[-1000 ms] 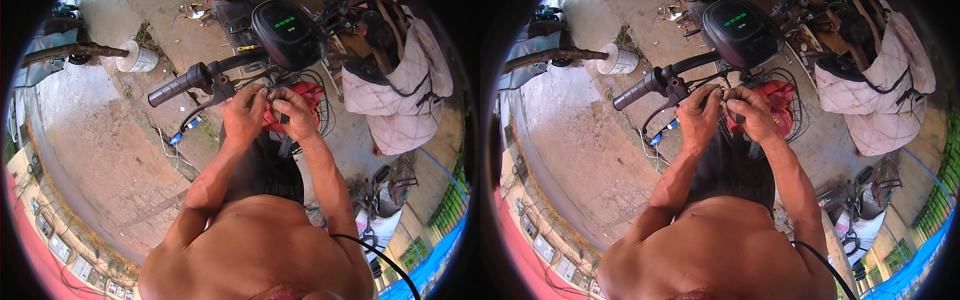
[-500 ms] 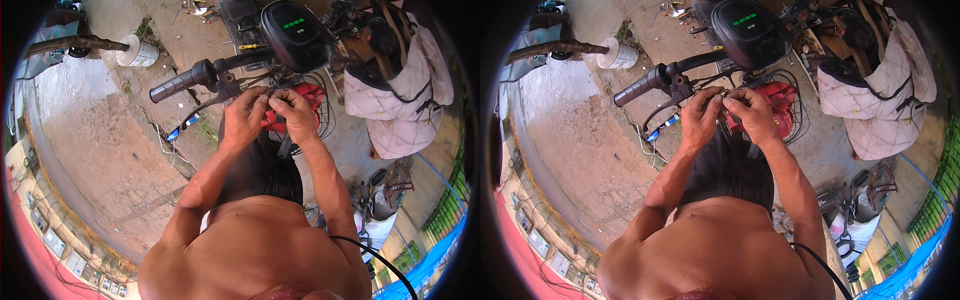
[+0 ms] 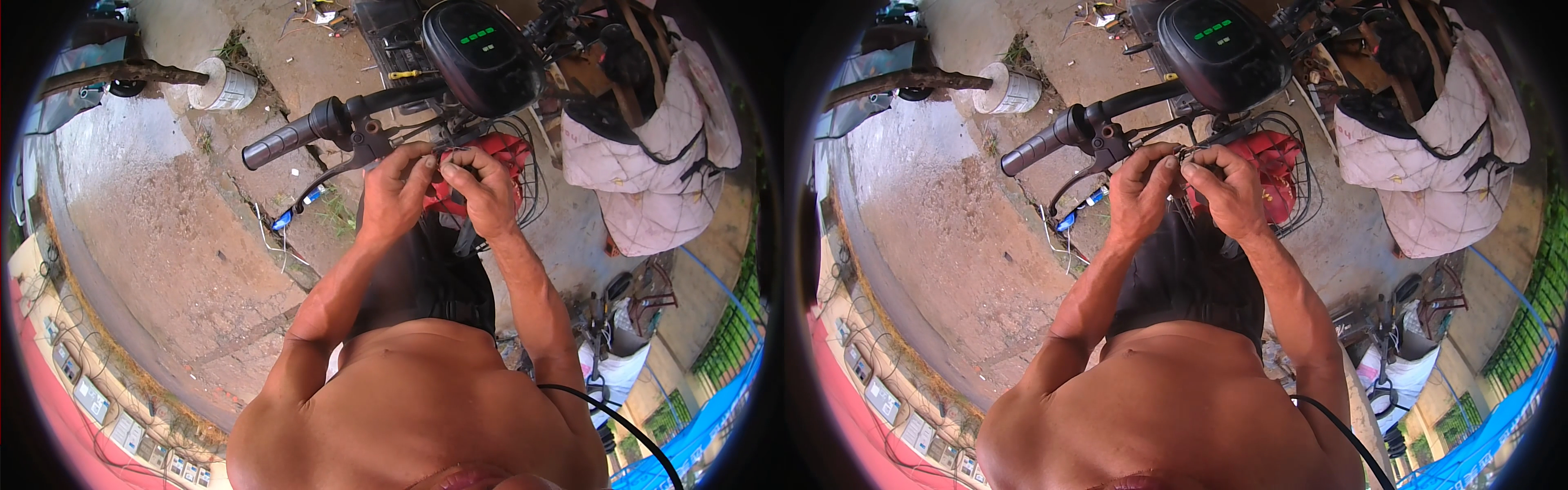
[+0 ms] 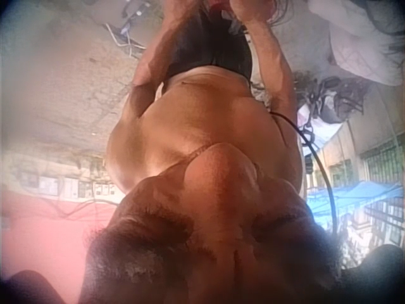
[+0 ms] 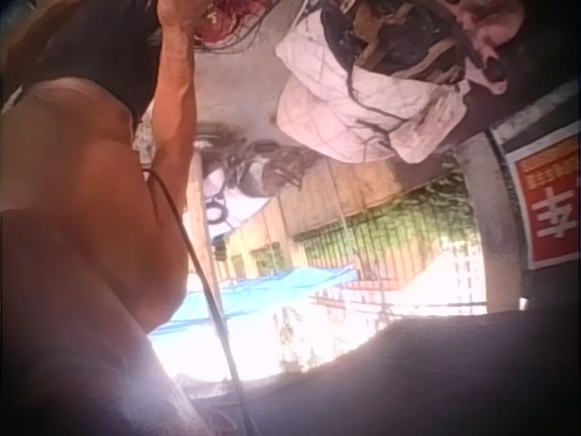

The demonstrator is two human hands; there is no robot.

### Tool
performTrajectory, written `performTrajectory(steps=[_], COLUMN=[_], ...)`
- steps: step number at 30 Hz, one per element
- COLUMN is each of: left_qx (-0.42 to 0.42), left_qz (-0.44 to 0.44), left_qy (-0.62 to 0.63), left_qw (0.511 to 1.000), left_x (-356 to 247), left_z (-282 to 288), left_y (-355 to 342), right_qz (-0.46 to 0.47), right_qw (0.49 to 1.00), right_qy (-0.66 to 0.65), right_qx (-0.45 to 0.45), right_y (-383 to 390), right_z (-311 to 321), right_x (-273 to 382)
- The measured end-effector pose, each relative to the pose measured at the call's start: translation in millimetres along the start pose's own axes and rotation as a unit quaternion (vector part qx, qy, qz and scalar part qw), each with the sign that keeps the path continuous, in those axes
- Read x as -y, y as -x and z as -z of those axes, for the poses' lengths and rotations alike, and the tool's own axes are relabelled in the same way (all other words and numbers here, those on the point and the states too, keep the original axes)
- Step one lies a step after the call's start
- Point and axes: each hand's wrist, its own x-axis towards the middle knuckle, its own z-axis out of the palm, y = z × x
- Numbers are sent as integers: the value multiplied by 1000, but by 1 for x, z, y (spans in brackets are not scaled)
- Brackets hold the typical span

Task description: The person repairs an electric bicycle by manipulating wires near the handlebars with their hands.

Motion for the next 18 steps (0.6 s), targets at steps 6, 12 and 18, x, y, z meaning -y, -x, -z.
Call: performTrajectory(steps=[6, 12, 18], left_qx=[21, 26, 37], left_qz=[-15, -4, 4], left_qy=[16, 22, 47], left_qw=[1000, 999, 998], left_x=[0, 0, -5], left_z=[1, 2, 1], left_y=[1, 3, 5], right_qz=[17, 20, -22], right_qw=[999, 999, 999], right_qy=[-42, -33, -30], right_qx=[31, 31, 26], right_y=[-2, -3, -3], right_z=[6, 1, 2], right_x=[-8, -8, -3])
